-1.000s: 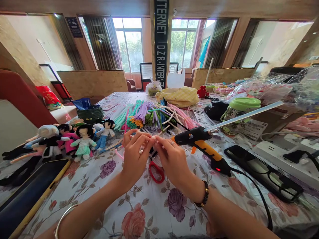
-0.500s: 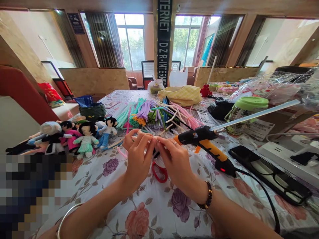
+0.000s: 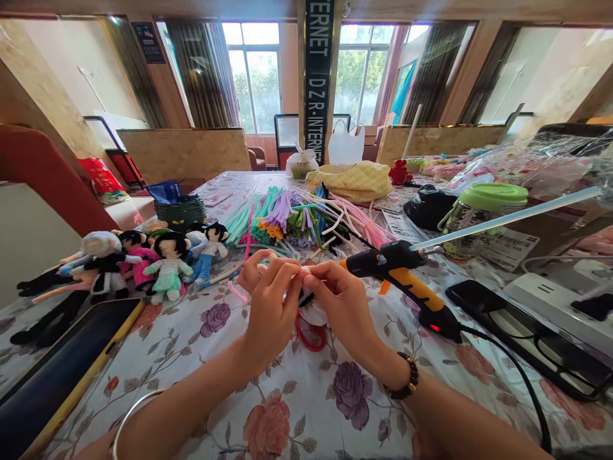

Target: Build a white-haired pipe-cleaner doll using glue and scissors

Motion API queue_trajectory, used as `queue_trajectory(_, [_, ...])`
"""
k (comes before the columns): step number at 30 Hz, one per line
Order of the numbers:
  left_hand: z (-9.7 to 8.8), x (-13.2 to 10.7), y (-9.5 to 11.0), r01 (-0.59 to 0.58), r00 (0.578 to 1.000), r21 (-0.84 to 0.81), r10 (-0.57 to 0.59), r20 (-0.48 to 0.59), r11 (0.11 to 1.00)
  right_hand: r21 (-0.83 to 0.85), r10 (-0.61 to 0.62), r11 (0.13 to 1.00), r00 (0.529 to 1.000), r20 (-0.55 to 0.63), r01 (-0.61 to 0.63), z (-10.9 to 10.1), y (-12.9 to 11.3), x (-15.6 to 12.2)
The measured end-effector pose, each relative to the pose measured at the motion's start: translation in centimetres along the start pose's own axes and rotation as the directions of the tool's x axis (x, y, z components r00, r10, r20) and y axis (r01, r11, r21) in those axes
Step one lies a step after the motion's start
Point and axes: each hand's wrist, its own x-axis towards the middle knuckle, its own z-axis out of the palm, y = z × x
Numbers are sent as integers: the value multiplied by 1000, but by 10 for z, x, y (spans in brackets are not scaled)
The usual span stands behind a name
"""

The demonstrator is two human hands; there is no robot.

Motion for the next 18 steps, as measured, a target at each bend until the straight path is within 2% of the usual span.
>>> queue_trajectory(8, [0,-2,2,-10,1000,4,9,23,1000,45,24,999,1000,9,-25,-1,0,-2])
queue_trajectory(13, [1,-2,2,-25,999,22,24,43,999,-3,22,1000,1000,-19,-23,0,0,-4])
queue_trajectory(18, [6,-3,-2,-136,987,165,148,-59,977,-77,4,997,999,-34,-7,1,-1,-5])
